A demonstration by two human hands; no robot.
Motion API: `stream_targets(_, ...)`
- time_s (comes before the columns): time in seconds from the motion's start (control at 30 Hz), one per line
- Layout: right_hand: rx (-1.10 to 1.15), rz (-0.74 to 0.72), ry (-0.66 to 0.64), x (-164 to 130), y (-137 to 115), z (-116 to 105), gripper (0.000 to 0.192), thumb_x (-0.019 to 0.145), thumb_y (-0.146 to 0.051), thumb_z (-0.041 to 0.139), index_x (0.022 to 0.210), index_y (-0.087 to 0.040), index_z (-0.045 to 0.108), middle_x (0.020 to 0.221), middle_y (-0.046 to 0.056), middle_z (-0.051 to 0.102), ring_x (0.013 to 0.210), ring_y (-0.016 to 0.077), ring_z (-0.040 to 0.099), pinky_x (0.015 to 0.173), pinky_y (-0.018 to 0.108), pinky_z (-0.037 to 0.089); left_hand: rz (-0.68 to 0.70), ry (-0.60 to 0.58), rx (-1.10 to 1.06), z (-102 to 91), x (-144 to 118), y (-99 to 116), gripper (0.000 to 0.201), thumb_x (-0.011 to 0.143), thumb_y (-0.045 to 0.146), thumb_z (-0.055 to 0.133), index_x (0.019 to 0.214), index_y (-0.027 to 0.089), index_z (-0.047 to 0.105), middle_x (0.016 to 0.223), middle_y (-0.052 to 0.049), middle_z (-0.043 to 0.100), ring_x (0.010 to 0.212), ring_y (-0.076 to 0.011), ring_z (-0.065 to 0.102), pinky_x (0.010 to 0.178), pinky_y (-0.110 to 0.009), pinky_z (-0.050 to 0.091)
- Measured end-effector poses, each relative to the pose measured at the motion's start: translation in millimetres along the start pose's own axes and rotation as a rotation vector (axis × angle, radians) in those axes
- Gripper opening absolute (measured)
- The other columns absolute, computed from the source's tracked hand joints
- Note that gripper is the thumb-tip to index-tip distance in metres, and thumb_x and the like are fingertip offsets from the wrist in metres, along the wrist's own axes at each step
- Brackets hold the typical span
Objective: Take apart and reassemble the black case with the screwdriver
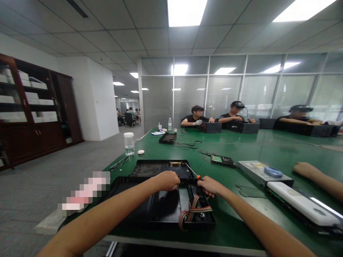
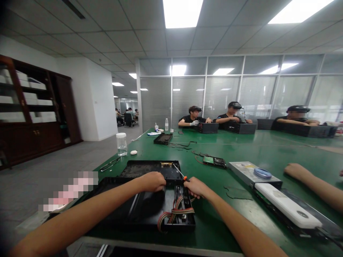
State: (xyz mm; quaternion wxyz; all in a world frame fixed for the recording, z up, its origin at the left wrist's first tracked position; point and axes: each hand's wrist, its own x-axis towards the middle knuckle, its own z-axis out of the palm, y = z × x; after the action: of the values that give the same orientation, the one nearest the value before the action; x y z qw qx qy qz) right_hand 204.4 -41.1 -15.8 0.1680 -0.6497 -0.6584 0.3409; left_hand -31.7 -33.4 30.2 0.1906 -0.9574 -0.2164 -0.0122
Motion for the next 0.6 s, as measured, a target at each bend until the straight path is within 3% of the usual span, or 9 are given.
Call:
stream_targets(0.17,0.039,-0.024,-0.021,-1.0,-4.1,2.3,0.047,0.079,-0.047,0.039,0.046,-0.015,0.047,0.035,-0.003,0.043,0.024,0.0059,0.036,0.024,0.017,0.029,0.071,0.125,-0.171,-4.3,23.0,-1.2,0.011,0.073,0.017,0.054,0.075,0.016,0.064,0.072,-0.004,0.064,0.068,-0.0154,0.059,0.067,-0.023,0.044)
stream_targets(0.33,0.087,-0.079,0.032,5.5,5.4,-11.7,0.057,0.078,-0.063,0.034,0.052,-0.014,0.05,0.036,-0.003,0.044,0.025,0.0054,0.037,0.026,0.016,0.031,0.07,0.206,-0.349,17.1,45.7,4.9,0.016,0.079,0.015,0.051,0.087,0.015,0.065,0.085,-0.004,0.066,0.081,-0.0137,0.059,0.077,-0.02,0.041)
stream_targets(0.47,0.115,-0.1,0.066,10.4,14.0,-18.5,0.058,0.076,-0.065,0.036,0.052,-0.014,0.05,0.037,-0.003,0.044,0.026,0.0051,0.037,0.026,0.016,0.031,0.018,0.249,-0.434,35.5,42.3,9.0,0.019,0.084,0.019,0.048,0.093,0.015,0.065,0.09,-0.004,0.066,0.085,-0.0138,0.059,0.081,-0.02,0.04)
stream_targets(0.6,0.097,-0.108,0.048,12.2,15.4,-16.8,0.058,0.075,-0.066,0.036,0.052,-0.015,0.05,0.038,-0.002,0.044,0.027,0.0056,0.037,0.027,0.018,0.032,0.008,0.25,-0.478,39.5,33.8,11.2,0.022,0.085,0.019,0.045,0.096,0.015,0.064,0.092,-0.005,0.066,0.086,-0.0141,0.059,0.082,-0.022,0.04)
